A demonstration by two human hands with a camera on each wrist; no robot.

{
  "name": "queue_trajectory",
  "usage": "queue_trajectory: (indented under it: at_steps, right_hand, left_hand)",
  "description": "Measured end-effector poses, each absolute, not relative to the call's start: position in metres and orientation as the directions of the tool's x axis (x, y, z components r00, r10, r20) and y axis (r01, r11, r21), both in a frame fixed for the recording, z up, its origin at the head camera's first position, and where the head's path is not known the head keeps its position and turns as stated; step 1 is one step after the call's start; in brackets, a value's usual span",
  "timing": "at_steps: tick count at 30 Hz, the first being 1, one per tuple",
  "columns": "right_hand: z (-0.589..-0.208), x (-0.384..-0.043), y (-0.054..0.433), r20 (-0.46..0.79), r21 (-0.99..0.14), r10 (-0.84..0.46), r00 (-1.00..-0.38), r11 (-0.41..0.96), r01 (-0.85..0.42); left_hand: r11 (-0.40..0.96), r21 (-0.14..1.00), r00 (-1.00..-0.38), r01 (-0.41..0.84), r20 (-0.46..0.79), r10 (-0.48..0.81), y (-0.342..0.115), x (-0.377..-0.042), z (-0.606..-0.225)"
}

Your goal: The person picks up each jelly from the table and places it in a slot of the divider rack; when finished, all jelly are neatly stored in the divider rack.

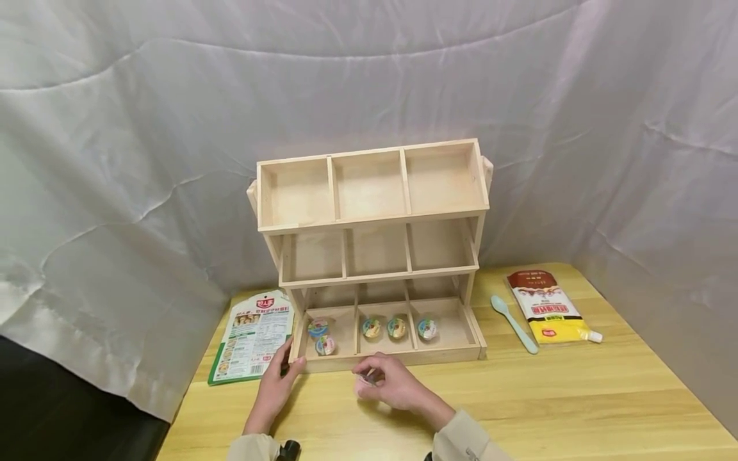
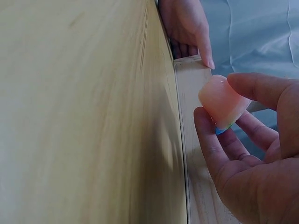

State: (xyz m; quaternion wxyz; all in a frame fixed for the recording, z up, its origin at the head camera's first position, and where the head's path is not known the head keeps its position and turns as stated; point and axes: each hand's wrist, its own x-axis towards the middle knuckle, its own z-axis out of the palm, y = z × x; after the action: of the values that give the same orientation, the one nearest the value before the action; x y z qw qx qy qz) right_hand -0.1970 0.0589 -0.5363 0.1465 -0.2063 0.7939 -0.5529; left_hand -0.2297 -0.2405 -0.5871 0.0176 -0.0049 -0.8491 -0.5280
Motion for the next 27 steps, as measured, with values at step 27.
queue_trajectory:
  at_steps: [27]
  right_hand:
    - [-0.489, -0.223, 0.12, 0.148, -0.93, -0.24, -0.959, 0.296, -0.218]
  left_hand:
    - [0.455, 0.89, -0.999, 0.031, 0.034, 0.001, -0.241, -0.228, -0.586]
